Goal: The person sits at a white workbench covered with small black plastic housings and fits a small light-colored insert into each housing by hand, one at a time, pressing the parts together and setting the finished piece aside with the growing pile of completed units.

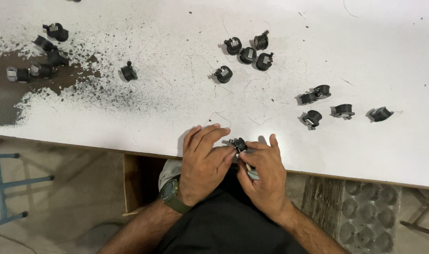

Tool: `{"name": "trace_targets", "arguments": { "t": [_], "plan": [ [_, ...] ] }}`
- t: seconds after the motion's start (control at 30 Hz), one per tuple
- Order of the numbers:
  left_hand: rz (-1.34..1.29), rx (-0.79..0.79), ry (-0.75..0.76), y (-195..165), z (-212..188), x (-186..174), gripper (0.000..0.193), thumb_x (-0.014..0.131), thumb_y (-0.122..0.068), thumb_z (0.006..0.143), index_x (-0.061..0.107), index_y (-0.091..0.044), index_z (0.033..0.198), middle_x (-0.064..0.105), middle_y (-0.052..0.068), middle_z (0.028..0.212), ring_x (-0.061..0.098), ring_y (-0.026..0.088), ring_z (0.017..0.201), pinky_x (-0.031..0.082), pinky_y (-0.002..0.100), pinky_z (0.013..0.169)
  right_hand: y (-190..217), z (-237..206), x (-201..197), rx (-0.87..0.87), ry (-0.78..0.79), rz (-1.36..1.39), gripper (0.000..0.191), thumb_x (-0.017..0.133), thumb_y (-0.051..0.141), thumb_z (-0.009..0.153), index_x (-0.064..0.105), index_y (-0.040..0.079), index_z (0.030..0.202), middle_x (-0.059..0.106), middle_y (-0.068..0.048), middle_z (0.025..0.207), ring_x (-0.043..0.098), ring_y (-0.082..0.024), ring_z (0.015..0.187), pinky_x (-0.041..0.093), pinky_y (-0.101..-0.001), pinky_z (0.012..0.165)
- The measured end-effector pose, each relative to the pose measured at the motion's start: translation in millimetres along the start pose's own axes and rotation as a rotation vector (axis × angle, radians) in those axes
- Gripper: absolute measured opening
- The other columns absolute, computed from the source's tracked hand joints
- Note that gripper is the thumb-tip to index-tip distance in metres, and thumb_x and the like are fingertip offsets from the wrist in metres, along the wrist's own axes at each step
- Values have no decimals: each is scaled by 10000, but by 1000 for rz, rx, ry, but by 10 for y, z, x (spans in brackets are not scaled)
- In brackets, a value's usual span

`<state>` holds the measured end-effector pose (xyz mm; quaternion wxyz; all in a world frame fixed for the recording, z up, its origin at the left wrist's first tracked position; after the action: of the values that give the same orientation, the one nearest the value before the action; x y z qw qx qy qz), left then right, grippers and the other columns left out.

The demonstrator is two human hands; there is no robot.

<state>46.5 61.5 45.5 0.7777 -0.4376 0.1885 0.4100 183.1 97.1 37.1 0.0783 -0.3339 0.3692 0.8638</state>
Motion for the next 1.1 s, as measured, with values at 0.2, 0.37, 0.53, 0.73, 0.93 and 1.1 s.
{"name": "trace_targets", "arguments": {
  "t": [0.2,0.37,0.53,0.73,0.93,1.1],
  "plan": [
    [-33,-125,86,99,33,49,87,773,-111,843,731,-97,917,694,38,1190,568,254,1303,264,540,1195,-42,-46,17,5,-23,-8,283,760,-32,804,639,66,1040,690,-73,968,682,-272,1170,289,-598,1264],
    [-74,-138,90,102,43,58,127,755,-115,832,731,-88,954,710,30,1128,592,238,1257,256,550,1199,51,-137,43,-138,-51,7,374,759,-59,845,579,80,1141,659,-70,962,667,-294,1241,274,-584,1276],
    [-86,-124,87,104,23,57,125,738,-104,853,720,-89,976,714,25,1139,603,240,1264,272,548,1217,19,-167,94,-132,-35,9,424,759,-99,813,581,78,1155,671,-59,960,685,-275,1196,276,-570,1264],
    [-120,-125,94,123,8,71,110,728,-91,855,711,-83,963,726,25,1113,607,247,1261,265,544,1217,50,-94,88,-126,-48,-39,360,758,-95,835,615,86,1111,689,-56,999,692,-239,1180,291,-553,1279],
    [-90,-180,100,151,38,19,101,729,-106,843,692,-88,936,712,38,1133,606,264,1283,297,546,1224,82,-19,56,-115,-13,-19,296,751,-75,836,672,61,1086,673,-73,1025,673,-260,1200,300,-577,1252],
    [-106,-177,108,218,157,-102,307,733,-138,836,691,-41,1125,632,100,1276,529,312,1348,273,571,1222,35,84,-187,-89,-54,-84,300,729,-23,860,702,100,1133,609,-40,1002,651,-306,1217,230,-631,1293]
  ]
}}
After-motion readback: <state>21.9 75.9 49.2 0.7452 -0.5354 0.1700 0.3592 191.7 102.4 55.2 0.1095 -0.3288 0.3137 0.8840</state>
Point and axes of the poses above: each hand's wrist, its own z-axis towards the middle knuckle, its own x-axis out of the palm, y = z × x, the point moved 9 cm from there along z, towards the middle knuckle
